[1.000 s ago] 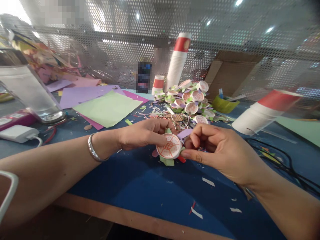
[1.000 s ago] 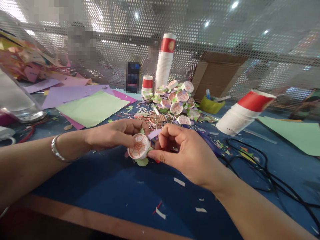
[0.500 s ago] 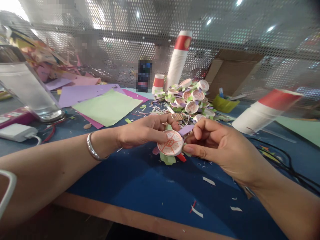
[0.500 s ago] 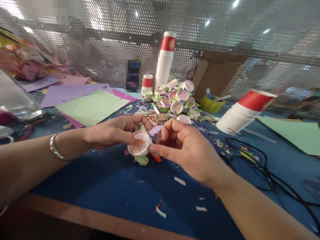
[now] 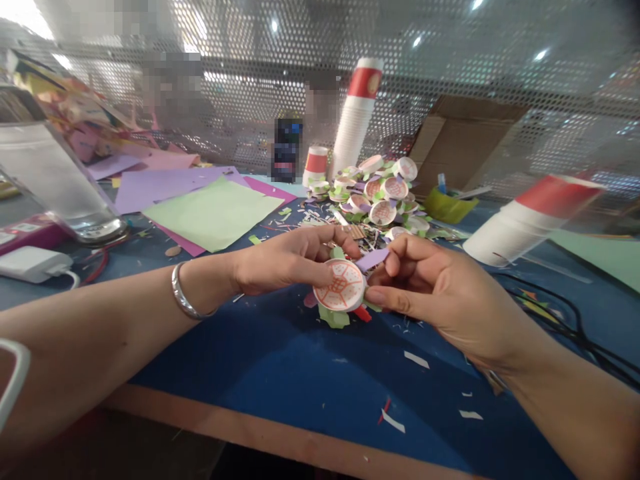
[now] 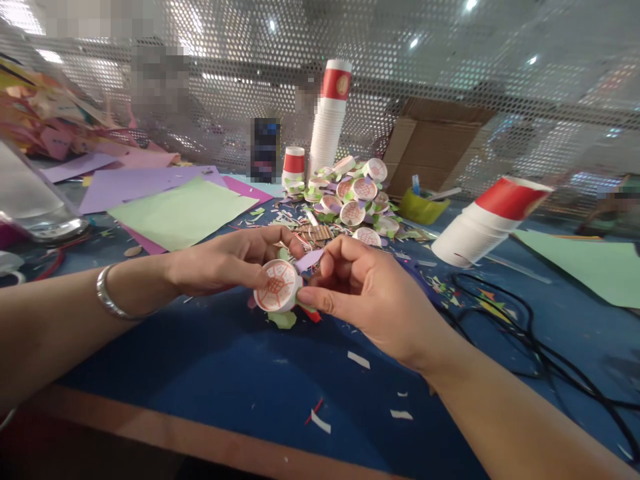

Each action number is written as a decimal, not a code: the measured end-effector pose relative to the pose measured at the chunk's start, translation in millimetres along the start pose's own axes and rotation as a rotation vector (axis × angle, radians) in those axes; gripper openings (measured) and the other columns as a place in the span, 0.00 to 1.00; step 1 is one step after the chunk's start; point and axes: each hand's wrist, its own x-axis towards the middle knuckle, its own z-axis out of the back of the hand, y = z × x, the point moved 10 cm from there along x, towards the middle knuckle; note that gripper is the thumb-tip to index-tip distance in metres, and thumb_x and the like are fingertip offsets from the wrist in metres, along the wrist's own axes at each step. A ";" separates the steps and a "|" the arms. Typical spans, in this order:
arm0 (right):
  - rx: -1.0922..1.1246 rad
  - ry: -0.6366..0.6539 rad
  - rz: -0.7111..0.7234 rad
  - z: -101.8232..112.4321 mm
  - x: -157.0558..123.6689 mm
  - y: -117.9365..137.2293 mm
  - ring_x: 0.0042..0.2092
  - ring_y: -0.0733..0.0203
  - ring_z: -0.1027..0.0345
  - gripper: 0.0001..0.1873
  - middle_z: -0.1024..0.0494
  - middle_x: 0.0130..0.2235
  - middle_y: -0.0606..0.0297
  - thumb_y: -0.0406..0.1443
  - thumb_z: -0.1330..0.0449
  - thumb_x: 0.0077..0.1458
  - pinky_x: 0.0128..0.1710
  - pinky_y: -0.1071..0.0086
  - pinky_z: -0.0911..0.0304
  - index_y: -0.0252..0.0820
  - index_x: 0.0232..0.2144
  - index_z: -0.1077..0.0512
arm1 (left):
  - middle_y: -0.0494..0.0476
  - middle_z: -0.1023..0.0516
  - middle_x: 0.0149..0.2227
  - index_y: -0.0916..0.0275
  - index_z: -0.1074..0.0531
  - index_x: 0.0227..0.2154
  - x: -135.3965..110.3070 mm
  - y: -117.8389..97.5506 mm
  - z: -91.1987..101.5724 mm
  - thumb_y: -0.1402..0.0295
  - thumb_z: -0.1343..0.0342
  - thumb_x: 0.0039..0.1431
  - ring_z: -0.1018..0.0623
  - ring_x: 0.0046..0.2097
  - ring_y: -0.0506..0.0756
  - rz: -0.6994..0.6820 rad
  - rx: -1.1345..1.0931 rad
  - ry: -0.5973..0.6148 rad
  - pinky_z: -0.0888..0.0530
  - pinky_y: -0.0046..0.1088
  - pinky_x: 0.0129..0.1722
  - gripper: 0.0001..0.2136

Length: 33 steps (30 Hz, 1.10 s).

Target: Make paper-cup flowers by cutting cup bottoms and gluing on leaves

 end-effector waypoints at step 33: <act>-0.049 -0.027 0.057 1.9 -0.5 7.5 0.36 0.63 0.28 0.13 0.24 0.35 0.69 0.42 0.28 0.56 0.36 0.72 0.30 0.46 0.37 0.27 | 0.50 0.22 0.27 0.62 0.33 0.45 2.6 7.7 3.8 0.77 0.37 0.47 0.24 0.26 0.50 0.062 -0.192 -0.030 0.27 0.23 0.26 0.21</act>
